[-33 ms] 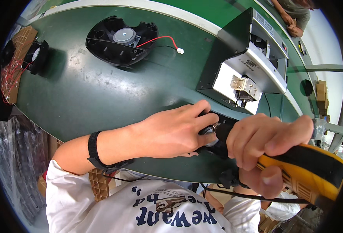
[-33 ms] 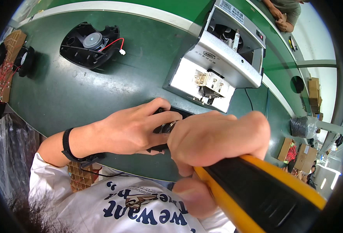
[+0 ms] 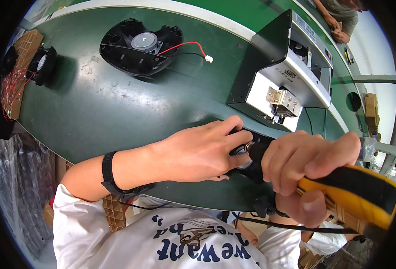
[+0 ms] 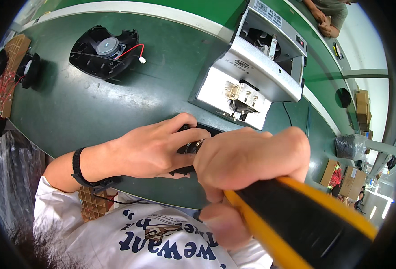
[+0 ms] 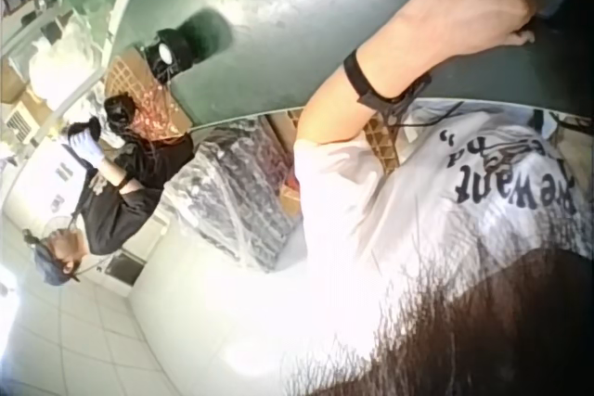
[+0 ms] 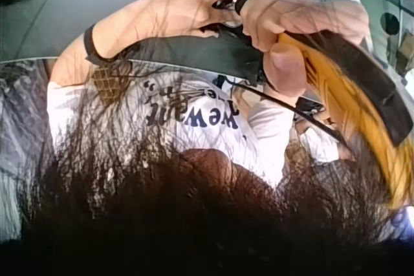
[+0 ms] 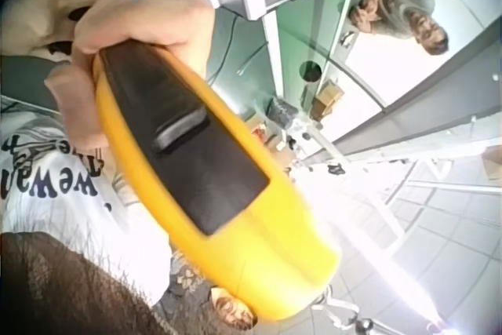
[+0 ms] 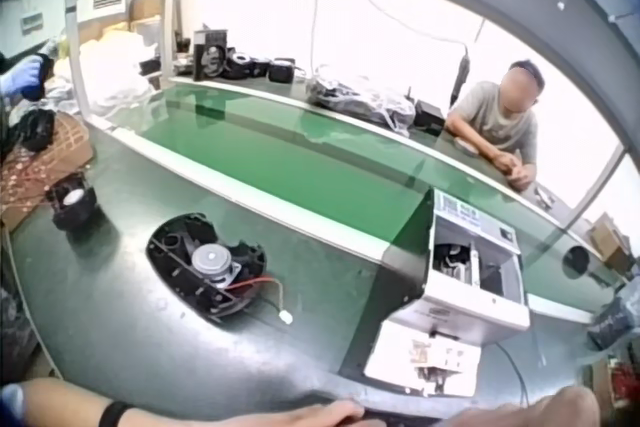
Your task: Assembling small speaker components into black plastic housings using an electric screwdriver on an assembly line.
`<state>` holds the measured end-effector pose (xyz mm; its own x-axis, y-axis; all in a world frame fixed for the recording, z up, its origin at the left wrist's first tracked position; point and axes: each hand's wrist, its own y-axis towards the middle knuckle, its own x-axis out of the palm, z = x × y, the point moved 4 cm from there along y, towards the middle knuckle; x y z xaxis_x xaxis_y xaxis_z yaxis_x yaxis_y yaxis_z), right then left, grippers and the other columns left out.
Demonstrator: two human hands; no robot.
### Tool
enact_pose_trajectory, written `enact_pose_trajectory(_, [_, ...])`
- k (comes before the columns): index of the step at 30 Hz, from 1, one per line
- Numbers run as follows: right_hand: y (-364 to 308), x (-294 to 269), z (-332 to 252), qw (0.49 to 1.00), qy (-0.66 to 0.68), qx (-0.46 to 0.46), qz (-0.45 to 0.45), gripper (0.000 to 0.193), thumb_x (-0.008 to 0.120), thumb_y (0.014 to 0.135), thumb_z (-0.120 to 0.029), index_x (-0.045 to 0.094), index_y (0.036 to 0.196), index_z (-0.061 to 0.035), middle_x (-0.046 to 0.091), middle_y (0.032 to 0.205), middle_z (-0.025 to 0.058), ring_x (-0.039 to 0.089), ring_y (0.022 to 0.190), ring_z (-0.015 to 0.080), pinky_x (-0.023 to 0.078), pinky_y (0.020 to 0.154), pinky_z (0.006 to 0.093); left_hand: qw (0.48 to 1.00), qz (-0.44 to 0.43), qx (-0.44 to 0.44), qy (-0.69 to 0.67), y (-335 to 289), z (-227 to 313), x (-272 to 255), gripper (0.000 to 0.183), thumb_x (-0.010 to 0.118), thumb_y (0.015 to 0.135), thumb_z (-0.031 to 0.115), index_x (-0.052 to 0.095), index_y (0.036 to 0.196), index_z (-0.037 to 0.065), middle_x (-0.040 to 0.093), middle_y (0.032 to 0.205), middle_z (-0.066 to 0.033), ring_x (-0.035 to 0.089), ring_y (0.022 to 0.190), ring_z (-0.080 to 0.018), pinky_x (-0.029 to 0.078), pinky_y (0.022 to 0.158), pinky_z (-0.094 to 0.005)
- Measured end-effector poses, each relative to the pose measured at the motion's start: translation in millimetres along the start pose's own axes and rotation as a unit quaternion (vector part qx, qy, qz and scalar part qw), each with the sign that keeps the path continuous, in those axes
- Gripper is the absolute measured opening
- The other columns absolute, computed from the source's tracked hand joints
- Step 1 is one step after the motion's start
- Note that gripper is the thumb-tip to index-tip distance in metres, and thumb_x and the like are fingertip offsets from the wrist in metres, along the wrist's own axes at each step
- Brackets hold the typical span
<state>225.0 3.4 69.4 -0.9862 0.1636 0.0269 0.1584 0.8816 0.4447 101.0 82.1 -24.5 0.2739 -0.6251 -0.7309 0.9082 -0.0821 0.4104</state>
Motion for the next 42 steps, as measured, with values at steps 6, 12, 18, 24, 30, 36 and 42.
enact_pose_trajectory(6, [-6,6,0,0.996,-0.009,0.006,0.093,0.044,0.078,0.095,-0.028,0.043,0.113,-0.0114,0.054,0.057,0.0012,0.052,0.046,0.0166,0.047,0.047,0.0316,0.999,-0.014,-0.011,-0.031,0,1,-4,0.049,0.089,0.068,0.025,0.077,0.112,0.007,0.057,0.137,-0.0118,0.053,0.121,-0.0341,0.056,0.097,-0.0413])
enact_pose_trajectory(12, [5,-28,-48,0.993,0.026,-0.113,0.01,0.048,0.071,0.1,-0.032,0.04,0.131,-0.0118,0.057,0.063,-0.0039,0.054,0.049,0.0103,0.049,0.048,0.0248,0.998,-0.037,-0.014,-0.039,2,0,-19,0.049,0.091,0.071,0.023,0.076,0.115,0.008,0.059,0.132,-0.0129,0.055,0.12,-0.0339,0.057,0.096,-0.0409])
enact_pose_trajectory(18, [-16,-58,-95,0.984,-0.01,-0.159,0.084,0.044,0.062,0.106,-0.03,0.039,0.134,-0.0057,0.053,0.068,0.0002,0.051,0.052,0.0108,0.046,0.052,0.0244,0.999,0.038,-0.004,-0.036,-9,18,-105,0.048,0.098,0.066,0.024,0.081,0.108,0.008,0.069,0.129,-0.0152,0.064,0.115,-0.033,0.054,0.095,-0.0441])
enact_pose_trajectory(24, [-7,-53,-82,0.99,-0.001,-0.126,0.063,0.045,0.061,0.109,-0.032,0.039,0.136,-0.0024,0.052,0.069,-0.0001,0.048,0.052,0.01,0.044,0.05,0.026,0.954,0.106,-0.116,0.255,35,-29,-209,0.049,0.096,0.067,0.032,0.082,0.108,0.009,0.074,0.117,-0.0161,0.07,0.111,-0.0339,0.055,0.099,-0.0434])
enact_pose_trajectory(30, [-16,-46,-86,0.979,-0.055,-0.098,0.171,0.04,0.067,0.096,-0.015,0.046,0.125,0.0007,0.045,0.066,-0.0006,0.044,0.049,0.0085,0.043,0.047,0.0255,0.922,0.01,-0.255,0.291,110,-174,-204,0.053,0.096,0.069,0.042,0.083,0.111,0.011,0.077,0.112,-0.0158,0.072,0.109,-0.0332,0.055,0.102,-0.0406])
enact_pose_trajectory(36, [-12,-39,-97,0.978,-0.018,-0.095,0.183,0.039,0.073,0.093,-0.014,0.053,0.123,0.0001,0.051,0.072,0.0005,0.049,0.053,0.008,0.043,0.049,0.0233,0.933,0.029,-0.261,0.247,119,-251,-157,0.063,0.096,0.069,0.047,0.079,0.118,0.013,0.07,0.129,-0.0169,0.064,0.125,-0.036,0.049,0.111,-0.045])
enact_pose_trajectory(42, [-13,-42,-97,0.976,-0.006,-0.069,0.204,0.038,0.076,0.092,-0.018,0.058,0.122,-0.0021,0.053,0.074,-0.0004,0.052,0.056,0.007,0.044,0.05,0.0224,0.917,-0.049,-0.298,0.262,114,-249,-162,0.081,0.091,0.075,0.058,0.064,0.143,0.023,0.044,0.161,-0.0215,0.038,0.15,-0.0443,0.036,0.123,-0.052])
